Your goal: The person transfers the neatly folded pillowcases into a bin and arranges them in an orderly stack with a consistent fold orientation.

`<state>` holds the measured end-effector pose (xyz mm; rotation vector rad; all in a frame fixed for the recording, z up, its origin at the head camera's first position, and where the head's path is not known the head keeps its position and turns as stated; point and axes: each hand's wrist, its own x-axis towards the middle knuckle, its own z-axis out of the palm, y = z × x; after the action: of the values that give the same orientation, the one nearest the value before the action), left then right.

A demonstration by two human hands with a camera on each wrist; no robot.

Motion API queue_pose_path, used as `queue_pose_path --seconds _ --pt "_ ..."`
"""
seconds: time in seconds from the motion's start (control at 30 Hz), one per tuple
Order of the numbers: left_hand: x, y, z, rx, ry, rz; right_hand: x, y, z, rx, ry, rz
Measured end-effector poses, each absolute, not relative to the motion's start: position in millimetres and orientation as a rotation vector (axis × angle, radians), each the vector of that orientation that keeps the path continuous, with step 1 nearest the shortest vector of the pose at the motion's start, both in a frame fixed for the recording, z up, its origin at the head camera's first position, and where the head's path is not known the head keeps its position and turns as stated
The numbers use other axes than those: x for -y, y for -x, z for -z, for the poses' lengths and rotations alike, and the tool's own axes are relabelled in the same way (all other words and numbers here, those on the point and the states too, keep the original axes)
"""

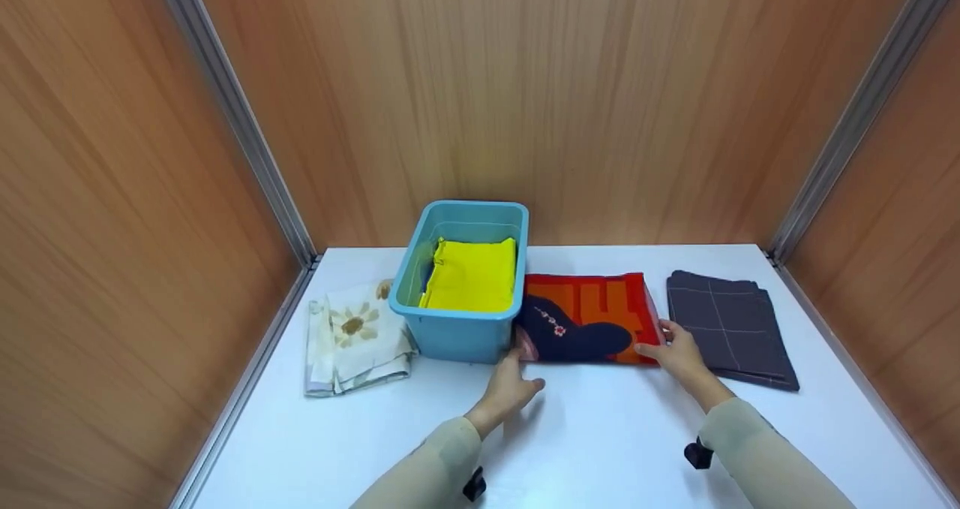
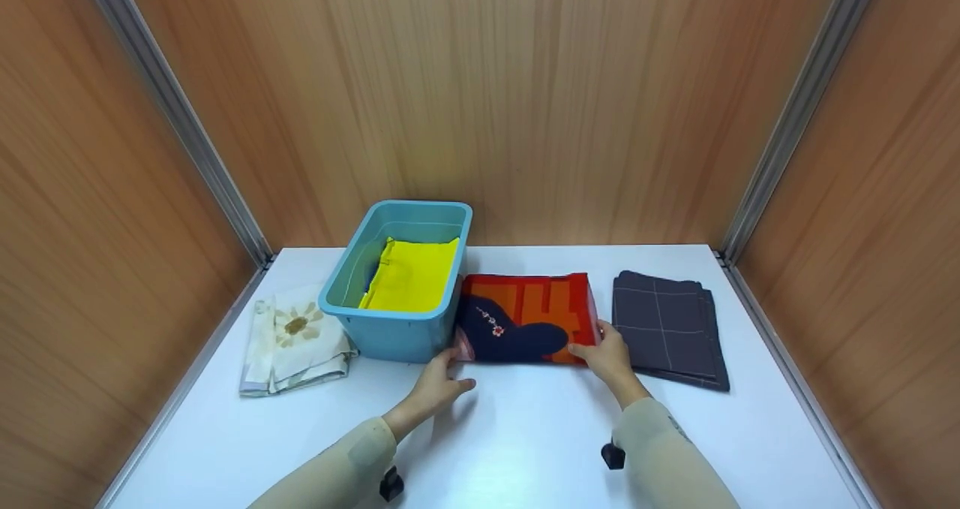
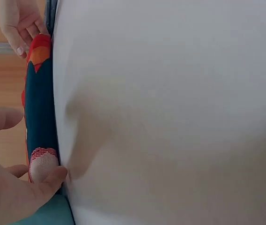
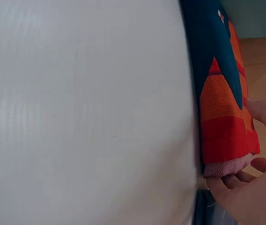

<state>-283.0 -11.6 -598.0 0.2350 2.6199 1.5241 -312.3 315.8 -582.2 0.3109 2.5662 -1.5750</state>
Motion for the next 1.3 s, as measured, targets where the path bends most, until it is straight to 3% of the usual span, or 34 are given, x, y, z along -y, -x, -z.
queue_pose_path --seconds 0.7,0.97,1.3 --pt "10 283 599 -2.456 -0.166 -1.795 -328 301 588 -2.661 -0.327 1.537" --pt "8 288 602 -2.417 -0.019 -1.785 -331 293 588 -2.679 -0.339 1.550" --pt "10 299 604 -2.418 -0.080 -1.714 -328 283 589 -2.783 -0.422 1.506"
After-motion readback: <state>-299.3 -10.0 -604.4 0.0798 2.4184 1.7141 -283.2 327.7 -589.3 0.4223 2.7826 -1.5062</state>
